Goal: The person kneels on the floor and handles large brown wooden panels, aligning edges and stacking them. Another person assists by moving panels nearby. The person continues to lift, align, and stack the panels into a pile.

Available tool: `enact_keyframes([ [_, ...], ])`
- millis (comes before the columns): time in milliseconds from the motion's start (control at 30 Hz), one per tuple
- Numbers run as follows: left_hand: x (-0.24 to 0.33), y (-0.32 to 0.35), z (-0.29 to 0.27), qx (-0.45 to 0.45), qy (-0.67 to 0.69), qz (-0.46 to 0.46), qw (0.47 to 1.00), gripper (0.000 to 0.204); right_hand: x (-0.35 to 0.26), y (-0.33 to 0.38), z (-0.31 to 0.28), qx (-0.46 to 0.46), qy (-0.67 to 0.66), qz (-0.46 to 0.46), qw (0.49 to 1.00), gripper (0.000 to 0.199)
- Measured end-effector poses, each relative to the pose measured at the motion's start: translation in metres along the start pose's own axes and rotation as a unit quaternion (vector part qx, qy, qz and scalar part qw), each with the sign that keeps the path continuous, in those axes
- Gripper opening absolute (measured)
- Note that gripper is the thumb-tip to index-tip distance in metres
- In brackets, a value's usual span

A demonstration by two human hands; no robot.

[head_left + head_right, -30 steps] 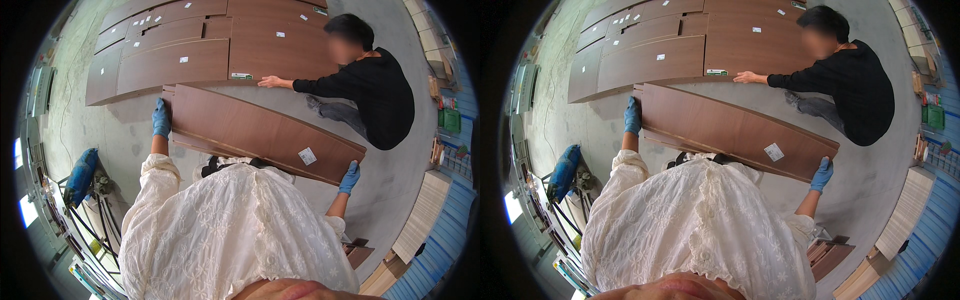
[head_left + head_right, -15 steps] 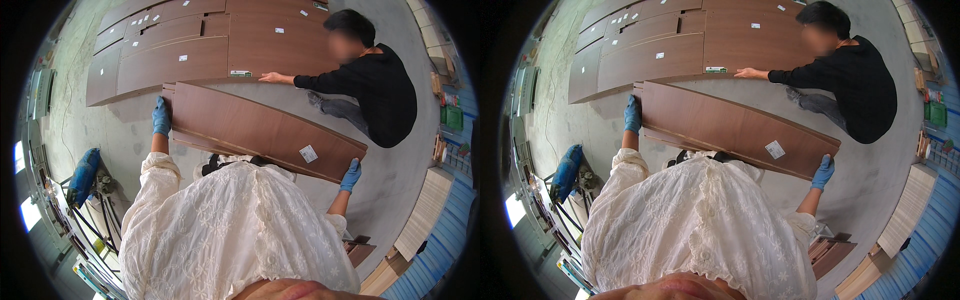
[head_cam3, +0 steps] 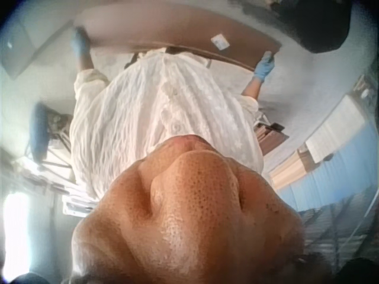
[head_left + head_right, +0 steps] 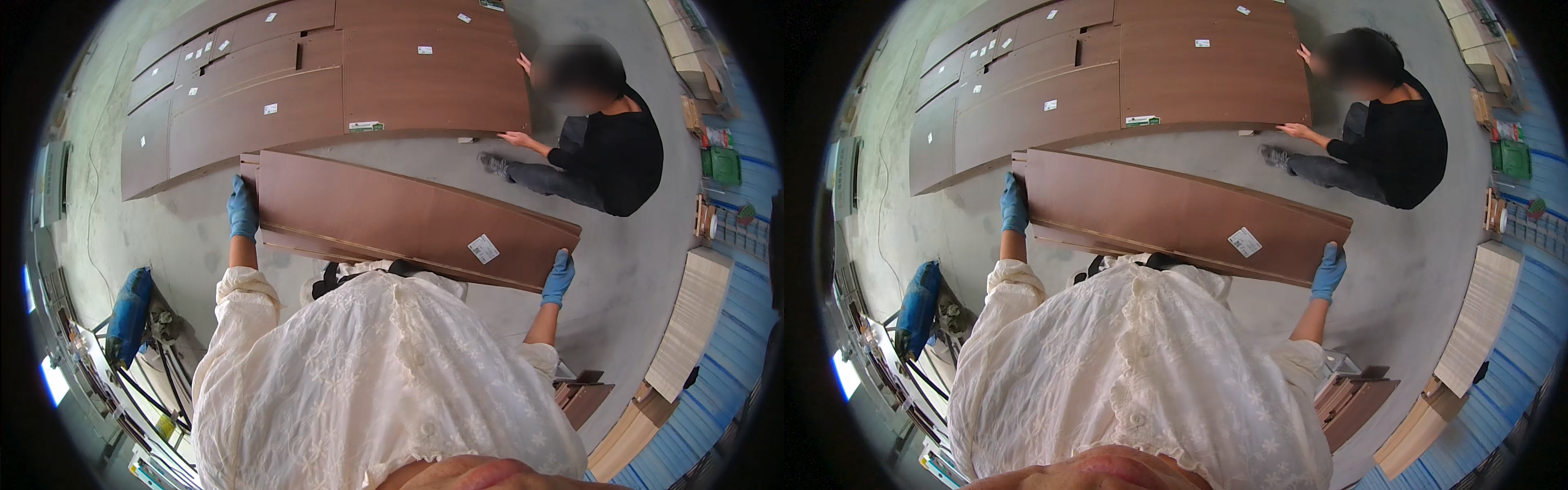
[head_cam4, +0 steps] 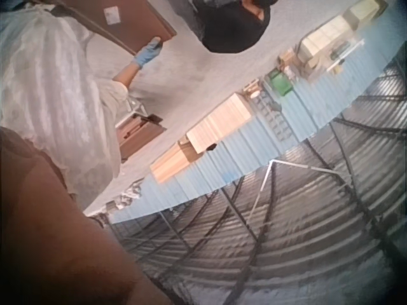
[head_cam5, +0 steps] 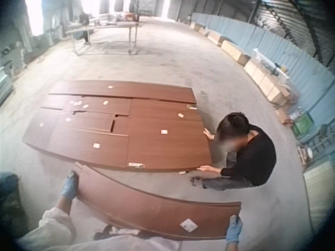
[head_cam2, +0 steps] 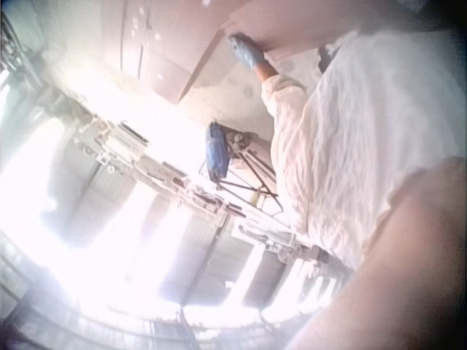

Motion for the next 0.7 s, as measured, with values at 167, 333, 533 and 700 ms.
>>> enact_keyframes([
  [167, -0.002, 0.0, -0.002, -0.007, -0.005, -0.007, 1.0, 0.091, 0.0, 0.005, -0.002, -0.002, 0.012, 0.009, 1.0, 0.07],
  [333, -0.014, -0.008, -0.002, -0.026, 0.066, -0.016, 0.997, 0.092, -0.004, 0.012, -0.002, 0.003, 0.008, 0.0, 1.0, 0.071],
  [533, -0.028, -0.02, -0.002, -0.039, 0.082, -0.022, 0.996, 0.093, 0.002, 0.016, -0.012, 0.005, 0.042, 0.031, 0.999, 0.071],
  [700, -0.019, -0.01, -0.009, -0.013, -0.069, 0.041, 0.997, 0.097, 0.01, 0.013, -0.012, 0.005, 0.013, 0.022, 1.0, 0.074],
])
Point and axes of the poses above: each hand's wrist, its own y-axis away from the middle knuckle, its own z-axis out of the palm, x = y × z, the point moved 4 cm from there along -y, towards the middle knuckle, and after that the axes turned 5 degrees about z, right-handed, at the moved point
